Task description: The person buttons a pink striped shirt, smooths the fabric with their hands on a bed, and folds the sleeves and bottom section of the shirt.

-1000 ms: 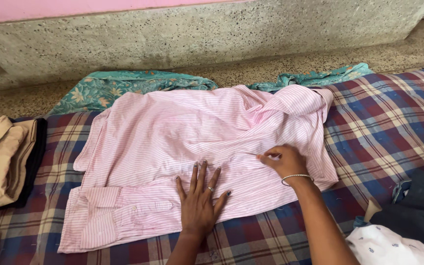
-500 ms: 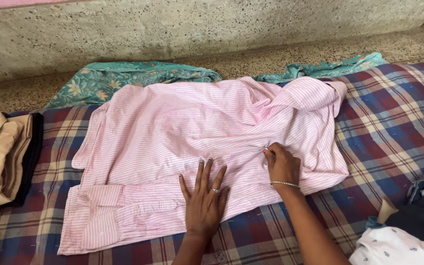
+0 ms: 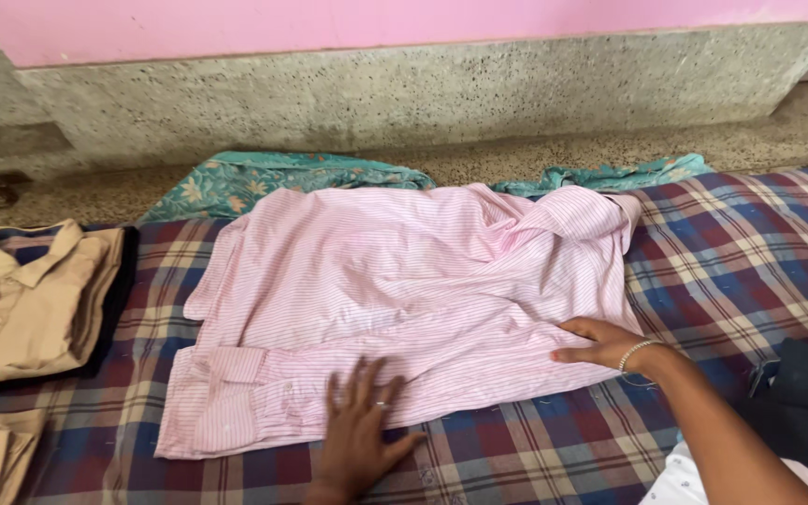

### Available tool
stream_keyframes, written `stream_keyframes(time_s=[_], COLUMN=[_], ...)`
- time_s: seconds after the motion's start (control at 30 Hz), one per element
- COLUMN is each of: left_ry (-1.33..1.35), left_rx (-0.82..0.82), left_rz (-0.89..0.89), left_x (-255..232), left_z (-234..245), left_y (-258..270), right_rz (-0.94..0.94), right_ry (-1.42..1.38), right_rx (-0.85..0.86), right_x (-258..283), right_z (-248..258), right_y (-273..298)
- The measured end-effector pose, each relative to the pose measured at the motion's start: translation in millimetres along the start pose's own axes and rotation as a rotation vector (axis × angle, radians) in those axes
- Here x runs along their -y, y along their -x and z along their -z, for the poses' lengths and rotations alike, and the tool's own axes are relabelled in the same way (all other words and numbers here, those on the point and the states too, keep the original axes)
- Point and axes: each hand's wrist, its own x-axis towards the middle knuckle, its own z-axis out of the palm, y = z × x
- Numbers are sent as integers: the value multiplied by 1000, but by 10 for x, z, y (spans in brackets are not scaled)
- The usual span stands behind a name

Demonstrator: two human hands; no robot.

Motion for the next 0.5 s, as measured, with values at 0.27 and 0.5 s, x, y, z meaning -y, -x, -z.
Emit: stream_keyframes(time_s=[0.27, 0.5], left_ry=[-286, -226], left_rx=[229, -106], left_rz=[523, 518], left_x=[665, 1161], left_z=[353, 330], left_y=[351, 494], right_rz=[-582, -401], right_ry=[-552, -845], right_rx=[-395, -450], right_x=[-837, -768], right_z=[86, -188], right_y=[-88, -322])
